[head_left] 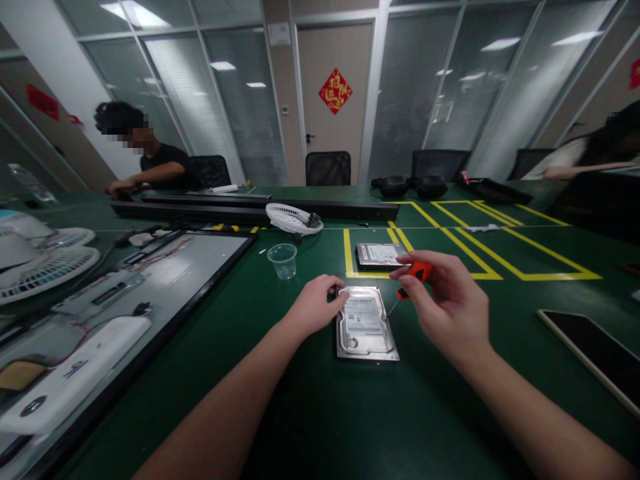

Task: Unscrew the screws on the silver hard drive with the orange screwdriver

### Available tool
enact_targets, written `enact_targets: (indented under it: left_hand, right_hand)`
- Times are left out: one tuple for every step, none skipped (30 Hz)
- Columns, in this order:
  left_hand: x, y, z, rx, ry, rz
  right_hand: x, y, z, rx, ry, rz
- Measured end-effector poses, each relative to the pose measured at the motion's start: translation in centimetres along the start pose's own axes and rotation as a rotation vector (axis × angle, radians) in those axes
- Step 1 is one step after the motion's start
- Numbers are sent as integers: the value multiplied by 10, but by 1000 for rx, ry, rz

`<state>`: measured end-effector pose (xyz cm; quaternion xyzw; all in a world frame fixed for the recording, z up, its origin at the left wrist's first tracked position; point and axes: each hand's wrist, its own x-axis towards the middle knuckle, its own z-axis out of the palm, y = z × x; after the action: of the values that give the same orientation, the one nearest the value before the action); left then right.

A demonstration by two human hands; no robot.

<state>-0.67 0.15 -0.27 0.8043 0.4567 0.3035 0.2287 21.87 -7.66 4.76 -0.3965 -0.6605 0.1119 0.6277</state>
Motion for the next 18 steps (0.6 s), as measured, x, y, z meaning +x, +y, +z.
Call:
enact_targets:
  left_hand:
    - [0,0,0,-1,-1,-3]
    - [0,1,-1,-1,-1,-6]
    - [0,2,-1,0,-2,-9]
    - [0,2,-1,1,-3,-10]
    - [0,2,-1,2,-3,-9]
    - [0,3,-1,3,-2,-7]
    - [0,3,-1,2,-1,-3]
    - [0,2,-1,1,0,0]
    - [0,2,-1,2,3,2]
    - [0,2,-1,3,5,4]
    - [0,1,0,5,6,6]
    - [0,1,0,8,7,7]
    - [1,0,0,10,8,9]
    - [1,0,1,11,9,11]
    - [1,0,1,10,10,13]
    - [1,-1,1,9,11,14]
    - [1,-1,1,6,13,15]
    - [1,-1,1,3,14,16]
  right_hand:
    - [0,0,-1,7,-15,9]
    - [0,-1,-2,17,-23,14]
    - [0,-1,-3,25,-26,14]
    - [0,-1,-3,29,-29,14]
    - [0,-1,-3,29,-31,13]
    - [0,-1,-4,30,-33,13]
    - [0,-1,-4,31,-35,14]
    - [0,-1,-4,31,-37,17]
    - [0,-1,-4,27,-39,16]
    - [0,0,-3,13,-37,11]
    - [0,1,-3,-8,-32,2]
    - [0,2,-3,-32,-27,-10]
    - [0,3,-4,-54,-20,-25]
    - [1,4,-4,-75,-11,-42]
    - [2,5,-4,-97,-1,-59]
    - [2,6,-4,-115,10,-72]
    - [3,7,-4,-125,20,-80]
    - [3,7,-4,-125,28,-84]
